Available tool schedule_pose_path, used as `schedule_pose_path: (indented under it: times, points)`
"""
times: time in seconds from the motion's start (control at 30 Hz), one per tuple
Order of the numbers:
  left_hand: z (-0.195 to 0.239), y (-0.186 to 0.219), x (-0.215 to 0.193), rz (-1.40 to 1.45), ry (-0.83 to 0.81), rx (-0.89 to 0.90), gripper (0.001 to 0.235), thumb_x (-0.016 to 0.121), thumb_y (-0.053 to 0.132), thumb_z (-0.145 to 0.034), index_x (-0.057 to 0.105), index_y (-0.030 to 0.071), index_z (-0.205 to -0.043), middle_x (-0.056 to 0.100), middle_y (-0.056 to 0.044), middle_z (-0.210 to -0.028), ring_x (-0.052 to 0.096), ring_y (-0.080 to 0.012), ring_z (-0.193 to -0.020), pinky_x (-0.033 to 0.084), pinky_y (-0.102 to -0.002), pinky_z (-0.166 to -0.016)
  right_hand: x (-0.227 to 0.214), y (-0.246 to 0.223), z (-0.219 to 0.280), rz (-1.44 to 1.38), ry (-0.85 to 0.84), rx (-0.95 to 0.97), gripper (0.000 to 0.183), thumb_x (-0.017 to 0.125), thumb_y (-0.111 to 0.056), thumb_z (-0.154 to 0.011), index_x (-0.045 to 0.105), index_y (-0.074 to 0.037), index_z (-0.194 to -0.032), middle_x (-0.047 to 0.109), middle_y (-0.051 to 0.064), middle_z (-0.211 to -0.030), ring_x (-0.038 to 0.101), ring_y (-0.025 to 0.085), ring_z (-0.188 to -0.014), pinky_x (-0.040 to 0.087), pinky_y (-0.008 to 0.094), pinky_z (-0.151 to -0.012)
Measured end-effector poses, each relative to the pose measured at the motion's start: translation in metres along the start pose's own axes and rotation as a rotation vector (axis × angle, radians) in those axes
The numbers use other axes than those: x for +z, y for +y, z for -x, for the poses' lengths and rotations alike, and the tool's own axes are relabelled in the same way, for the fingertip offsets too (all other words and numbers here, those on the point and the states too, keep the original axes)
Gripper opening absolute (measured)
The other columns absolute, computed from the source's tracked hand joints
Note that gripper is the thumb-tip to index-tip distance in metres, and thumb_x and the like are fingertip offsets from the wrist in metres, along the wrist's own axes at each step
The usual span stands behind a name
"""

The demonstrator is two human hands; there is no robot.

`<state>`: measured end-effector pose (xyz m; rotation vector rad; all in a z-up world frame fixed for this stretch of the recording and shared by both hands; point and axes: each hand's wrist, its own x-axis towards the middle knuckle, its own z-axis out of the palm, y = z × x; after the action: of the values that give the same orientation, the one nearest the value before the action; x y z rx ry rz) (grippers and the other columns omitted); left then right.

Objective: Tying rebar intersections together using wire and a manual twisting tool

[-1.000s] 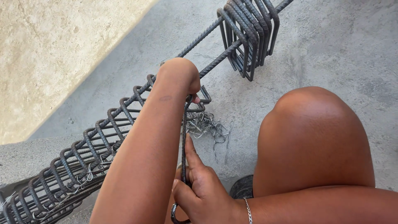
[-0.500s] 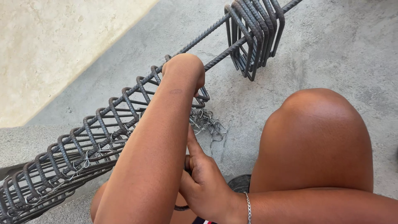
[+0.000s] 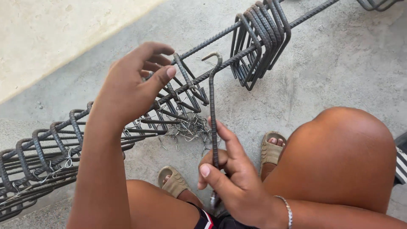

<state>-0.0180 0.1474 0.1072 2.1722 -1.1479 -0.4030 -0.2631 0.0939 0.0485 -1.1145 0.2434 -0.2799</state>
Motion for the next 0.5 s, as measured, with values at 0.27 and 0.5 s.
schedule_pose_path:
  times: [0.27,0.5]
  points:
    - [0.067,-0.050,0.010,0.037,0.270,-0.046,0.021,0.068,0.004,-0.089,0.072,0.002,-0.110,0.073,-0.009,-0.097,0.066,-0.0203,-0.080,0.050,-0.034,-0.069,-0.046,-0.068,-0.047,0.534,-0.044,-0.033,0.043,0.054,-0.002,-0.099,0.049,0.002,-0.141,0.067,0.007,-0.071,0.063,0.012,-0.058,0.050,0.023,-0.052]
    - [0.052,-0.085,0.012,-0.148,0.403,0.090,0.011,0.069,0.005,-0.094,0.071,0.007,-0.104,0.069,-0.002,-0.089,0.062,-0.0162,-0.074,0.046,-0.039,-0.092,-0.047,-0.094,-0.138,0.304,0.104,0.003,0.028,0.043,-0.002,-0.101,0.062,-0.005,-0.122,0.068,0.009,-0.092,0.070,0.018,-0.074,0.062,0.025,-0.076]
